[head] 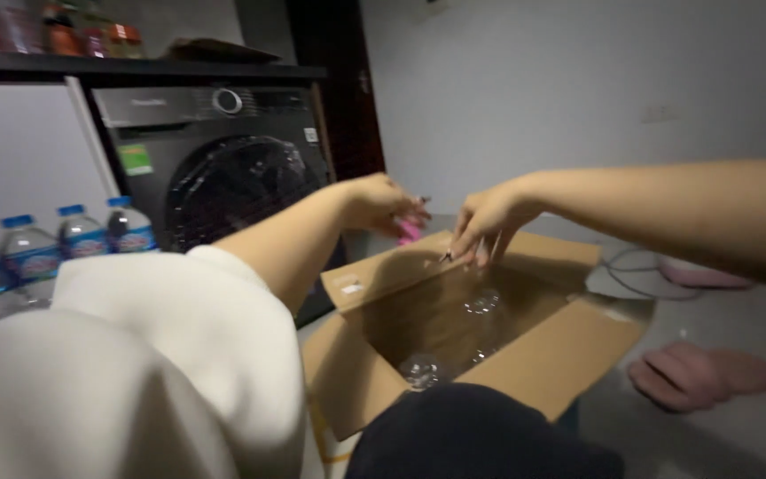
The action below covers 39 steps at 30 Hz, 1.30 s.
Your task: The person fills a clear plastic water bottle from a large blue water dispenser. After filling, they place the bottle on a surface and apply a label to it. The person then picks up the labeled bottle and places it with other bottles.
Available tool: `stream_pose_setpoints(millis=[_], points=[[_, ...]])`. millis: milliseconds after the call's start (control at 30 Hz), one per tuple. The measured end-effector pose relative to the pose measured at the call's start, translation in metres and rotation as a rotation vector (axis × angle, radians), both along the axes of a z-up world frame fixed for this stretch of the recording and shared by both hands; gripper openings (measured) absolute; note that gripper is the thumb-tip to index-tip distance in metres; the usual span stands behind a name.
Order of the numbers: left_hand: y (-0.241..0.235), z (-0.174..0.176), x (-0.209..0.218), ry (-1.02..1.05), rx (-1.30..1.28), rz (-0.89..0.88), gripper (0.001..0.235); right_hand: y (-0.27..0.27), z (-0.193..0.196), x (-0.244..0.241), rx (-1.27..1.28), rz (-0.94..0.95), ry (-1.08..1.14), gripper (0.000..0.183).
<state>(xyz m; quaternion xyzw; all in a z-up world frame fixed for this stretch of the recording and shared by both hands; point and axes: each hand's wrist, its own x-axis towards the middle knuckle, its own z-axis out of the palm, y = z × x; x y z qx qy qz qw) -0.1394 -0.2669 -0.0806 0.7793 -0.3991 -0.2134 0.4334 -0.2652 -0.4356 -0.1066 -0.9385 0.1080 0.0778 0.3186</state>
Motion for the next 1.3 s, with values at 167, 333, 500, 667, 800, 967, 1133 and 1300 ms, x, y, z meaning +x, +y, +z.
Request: stream_pose_setpoints(millis=[167, 333, 500, 667, 800, 967, 1133, 1300], points=[[-0.014, -0.055, 0.029, 0.263, 0.167, -0.094, 0.058, 0.025, -0.026, -0.055, -0.237, 0.057, 0.211, 0.067], [-0.026, -0.075, 0.018, 0.333, 0.178, -0.084, 0.047, -0.015, -0.071, -0.024, -0.593, 0.104, 0.196, 0.093], [-0.03, -0.076, 0.011, 0.293, 0.231, -0.118, 0.055, -0.027, -0.087, 0.011, -0.44, 0.095, -0.022, 0.061], [0.001, -0.059, -0.01, 0.324, 0.164, -0.11, 0.051, -0.008, -0.029, -0.002, -0.277, 0.029, -0.039, 0.061], [0.045, -0.049, -0.019, 0.417, -0.036, -0.185, 0.086, 0.037, 0.04, -0.03, -0.003, -0.078, -0.105, 0.077], [0.117, -0.029, -0.035, 0.39, -0.143, -0.174, 0.079, 0.084, 0.083, -0.028, 0.238, -0.105, -0.221, 0.057], [0.209, -0.005, -0.001, 0.409, -0.319, -0.034, 0.075, 0.125, 0.091, 0.019, 0.568, -0.083, -0.267, 0.06], [0.331, 0.028, -0.007, 0.054, -0.352, 0.349, 0.045, 0.19, 0.066, 0.042, 0.749, 0.203, -0.045, 0.058]])
